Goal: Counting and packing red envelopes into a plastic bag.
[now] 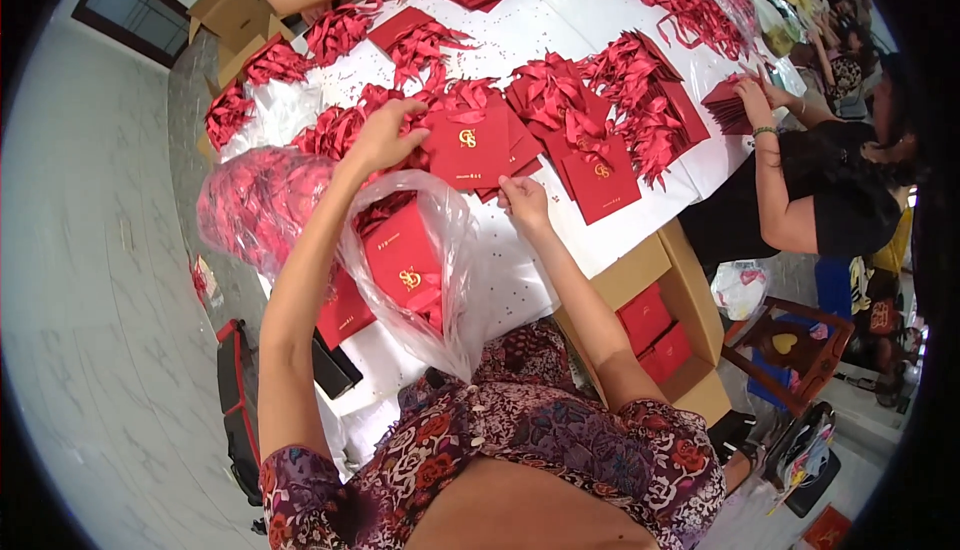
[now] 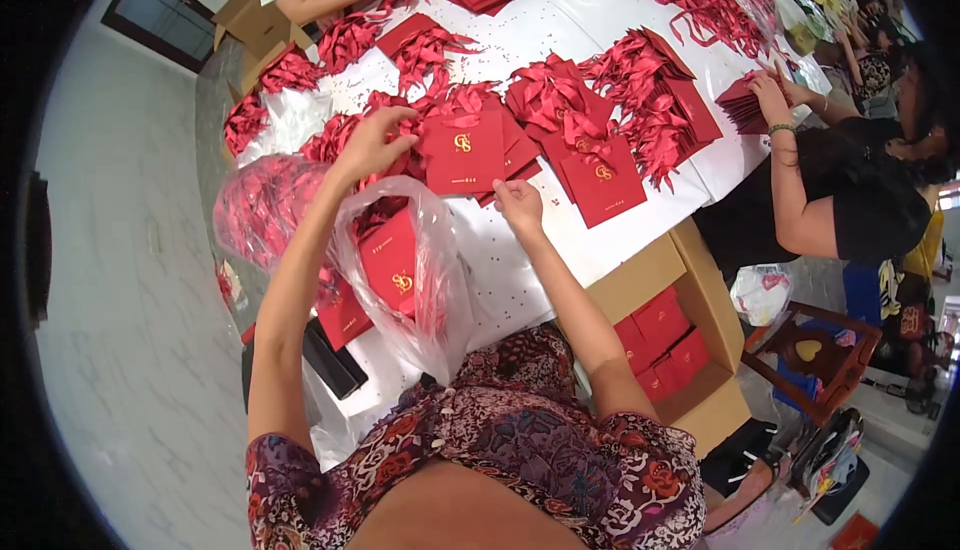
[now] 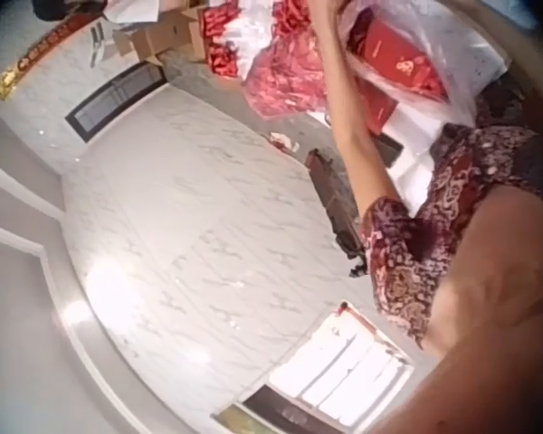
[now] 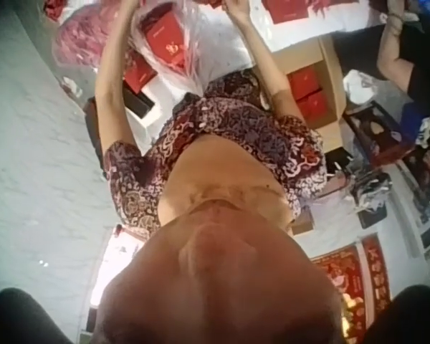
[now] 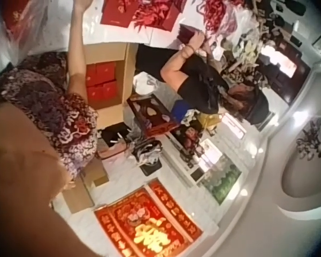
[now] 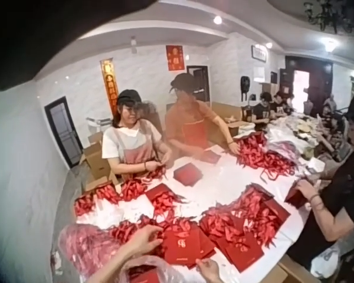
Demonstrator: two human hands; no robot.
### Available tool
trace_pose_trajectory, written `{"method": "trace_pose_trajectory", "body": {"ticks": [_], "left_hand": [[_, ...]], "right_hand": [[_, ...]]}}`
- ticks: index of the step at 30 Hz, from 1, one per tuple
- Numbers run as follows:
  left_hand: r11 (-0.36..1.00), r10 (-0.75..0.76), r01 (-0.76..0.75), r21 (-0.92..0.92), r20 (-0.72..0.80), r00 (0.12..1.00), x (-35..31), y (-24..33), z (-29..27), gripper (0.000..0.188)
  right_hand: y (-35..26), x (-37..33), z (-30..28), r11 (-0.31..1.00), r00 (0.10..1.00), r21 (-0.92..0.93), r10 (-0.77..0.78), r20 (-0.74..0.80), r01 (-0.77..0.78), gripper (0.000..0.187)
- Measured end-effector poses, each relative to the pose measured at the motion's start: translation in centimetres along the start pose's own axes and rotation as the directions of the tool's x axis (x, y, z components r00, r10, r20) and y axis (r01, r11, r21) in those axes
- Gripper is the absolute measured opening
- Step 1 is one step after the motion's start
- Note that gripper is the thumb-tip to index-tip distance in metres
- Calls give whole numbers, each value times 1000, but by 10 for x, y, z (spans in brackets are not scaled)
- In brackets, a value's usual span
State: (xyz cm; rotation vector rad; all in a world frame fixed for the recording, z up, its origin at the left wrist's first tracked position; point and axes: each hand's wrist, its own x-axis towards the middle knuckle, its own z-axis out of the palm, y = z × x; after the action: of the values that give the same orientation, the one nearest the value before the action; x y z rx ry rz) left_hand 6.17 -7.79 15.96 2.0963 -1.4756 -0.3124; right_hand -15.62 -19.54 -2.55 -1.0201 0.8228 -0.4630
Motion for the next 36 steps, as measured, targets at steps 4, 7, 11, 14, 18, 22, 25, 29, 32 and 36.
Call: {"method": "trace_pose_trajectory", "body": {"ticks": [4, 7, 11, 14, 18, 22, 25, 29, 32, 36], "left_hand": [[979, -141, 116, 168, 141, 980, 25, -17, 34, 73], [970, -216, 195, 144, 145, 966, 33, -22, 49, 87], [944, -261, 230, 239, 108, 959, 33, -25, 65, 83], [914, -330, 305, 268, 53, 942, 32, -36, 74, 79], [901, -420, 404, 159, 79, 904, 36, -51, 70, 96], [820, -469, 545, -172, 342, 814, 50, -45, 84, 115], [734, -516, 628, -260, 387, 764, 42, -71, 88, 117], [652, -518, 673, -348, 444, 731, 39, -73, 85, 113], [644, -522, 678, -354, 445, 728, 38, -63, 82, 112], [724, -514, 641, -254, 421, 747, 37, -57, 75, 112]], "right_hand": [[-3, -8, -7, 890, 908, -190, -419, 16, 415, 20], [-21, -10, -1, 858, 888, -237, -456, 54, 455, 18], [-37, -5, -2, 678, 870, -612, -491, 36, 408, 32], [-19, -5, -2, 508, 617, -696, -778, -119, 508, 49], [-15, -7, 7, 994, 960, -37, -108, -260, 102, 67], [-5, 25, -4, 980, 961, 155, -85, -262, 129, 71], [-17, 23, 16, 941, 991, 311, -129, -46, 137, 61], [-27, 21, 36, 928, 980, 317, -174, -95, 195, 56], [-29, 21, 41, 938, 972, 269, -187, -143, 220, 56], [-23, 21, 44, 901, 959, 355, -178, -220, 249, 51]]}}
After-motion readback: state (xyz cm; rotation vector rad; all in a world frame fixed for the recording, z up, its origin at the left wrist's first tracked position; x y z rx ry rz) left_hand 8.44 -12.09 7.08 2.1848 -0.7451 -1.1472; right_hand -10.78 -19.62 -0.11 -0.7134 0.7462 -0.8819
